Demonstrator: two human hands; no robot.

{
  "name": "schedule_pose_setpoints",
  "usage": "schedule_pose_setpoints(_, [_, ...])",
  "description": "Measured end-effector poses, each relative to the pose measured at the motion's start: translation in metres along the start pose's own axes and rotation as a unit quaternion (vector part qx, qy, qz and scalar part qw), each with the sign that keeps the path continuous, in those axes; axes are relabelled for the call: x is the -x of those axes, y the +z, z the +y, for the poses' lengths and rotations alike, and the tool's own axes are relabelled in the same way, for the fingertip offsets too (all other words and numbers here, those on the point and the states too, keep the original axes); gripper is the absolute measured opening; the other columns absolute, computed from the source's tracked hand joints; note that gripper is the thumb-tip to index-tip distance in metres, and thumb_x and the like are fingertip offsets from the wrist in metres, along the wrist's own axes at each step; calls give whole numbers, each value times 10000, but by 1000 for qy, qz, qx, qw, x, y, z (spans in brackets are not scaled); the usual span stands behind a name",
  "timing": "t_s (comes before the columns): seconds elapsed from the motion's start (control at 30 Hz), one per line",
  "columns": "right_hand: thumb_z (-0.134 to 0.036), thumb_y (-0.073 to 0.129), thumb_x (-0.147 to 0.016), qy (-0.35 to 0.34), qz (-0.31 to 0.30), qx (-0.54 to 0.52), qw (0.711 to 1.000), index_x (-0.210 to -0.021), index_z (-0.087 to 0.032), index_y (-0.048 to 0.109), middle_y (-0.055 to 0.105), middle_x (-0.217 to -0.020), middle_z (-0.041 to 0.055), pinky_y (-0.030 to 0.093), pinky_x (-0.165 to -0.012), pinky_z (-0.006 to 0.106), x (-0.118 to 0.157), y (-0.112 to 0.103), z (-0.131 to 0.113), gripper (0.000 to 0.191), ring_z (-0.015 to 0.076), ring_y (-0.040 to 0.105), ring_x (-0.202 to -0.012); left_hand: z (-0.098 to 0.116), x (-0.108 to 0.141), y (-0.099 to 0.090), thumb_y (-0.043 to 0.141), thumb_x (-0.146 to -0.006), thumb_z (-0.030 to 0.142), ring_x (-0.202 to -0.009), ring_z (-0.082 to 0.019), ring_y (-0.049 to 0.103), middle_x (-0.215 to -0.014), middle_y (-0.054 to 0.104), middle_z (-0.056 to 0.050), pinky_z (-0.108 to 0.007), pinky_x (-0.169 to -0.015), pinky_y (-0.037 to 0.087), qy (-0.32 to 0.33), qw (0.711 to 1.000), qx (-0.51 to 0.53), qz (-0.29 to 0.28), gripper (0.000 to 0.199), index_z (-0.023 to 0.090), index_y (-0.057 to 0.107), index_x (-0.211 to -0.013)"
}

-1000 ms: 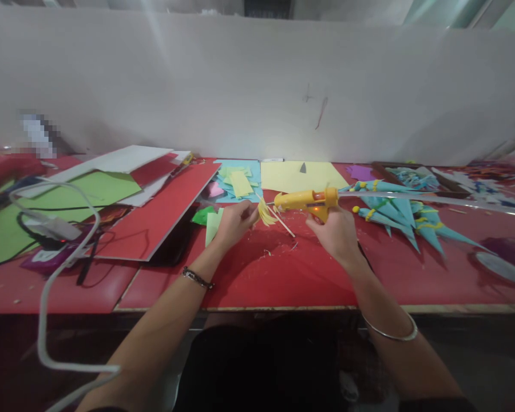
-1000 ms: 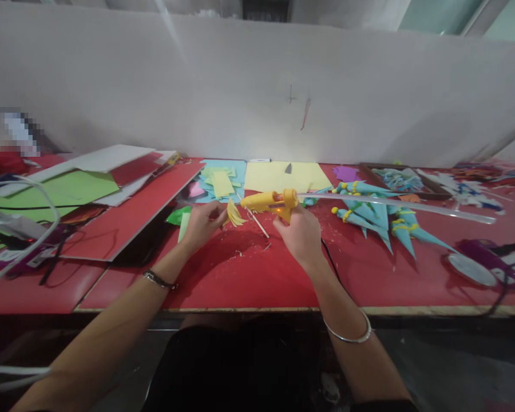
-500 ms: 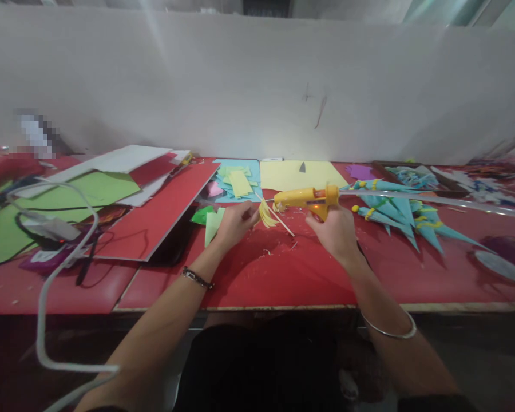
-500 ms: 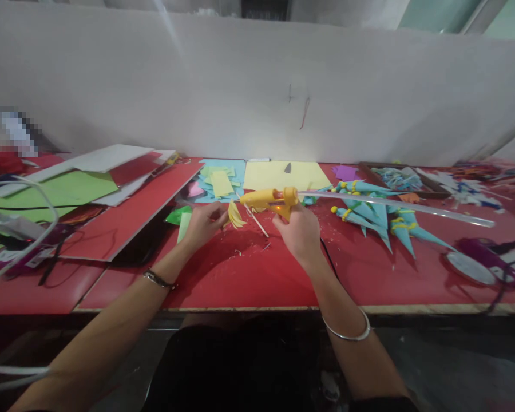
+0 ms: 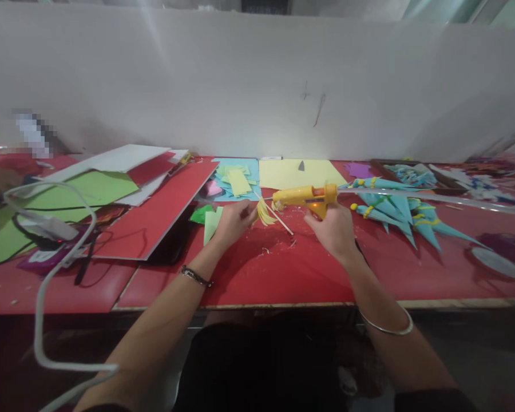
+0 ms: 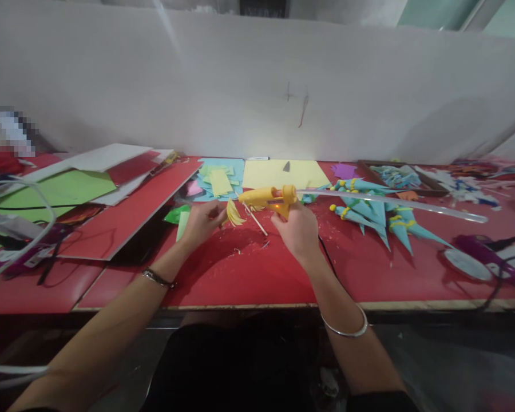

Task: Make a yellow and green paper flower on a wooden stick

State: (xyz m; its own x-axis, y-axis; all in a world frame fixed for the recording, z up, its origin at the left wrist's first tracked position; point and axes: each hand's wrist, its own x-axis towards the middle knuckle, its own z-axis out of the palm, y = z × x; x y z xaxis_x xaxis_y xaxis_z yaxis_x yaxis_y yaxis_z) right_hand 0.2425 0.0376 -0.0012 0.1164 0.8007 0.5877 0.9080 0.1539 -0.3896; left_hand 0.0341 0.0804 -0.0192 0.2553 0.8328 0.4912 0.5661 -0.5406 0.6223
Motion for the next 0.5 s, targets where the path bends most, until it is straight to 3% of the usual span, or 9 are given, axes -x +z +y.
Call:
schedule_pose_setpoints(0.27, [-237, 487, -681, -8, -2, -5, 1000, -822, -157, 620, 585, -619, 59, 386, -532, 313, 1, 2, 2, 209, 182, 527, -572, 3, 1, -2, 460, -755, 264, -420, -75, 466, -447, 524, 33, -189, -470, 343, -16, 1000, 17, -4, 214, 163, 469, -566])
schedule_pose_setpoints(0.5, [-216, 495, -677, -8, 0, -4, 1000, -775, -153, 617, 585, -591, 52, 379, -521, 297, 1, 2, 2, 169, 173, 523, -546, 2, 0, -3, 459, -751, 258, -427, -68, 441, -439, 514, 36, -183, -469, 323, -4, 1000, -11, 9, 236, 161, 439, -537])
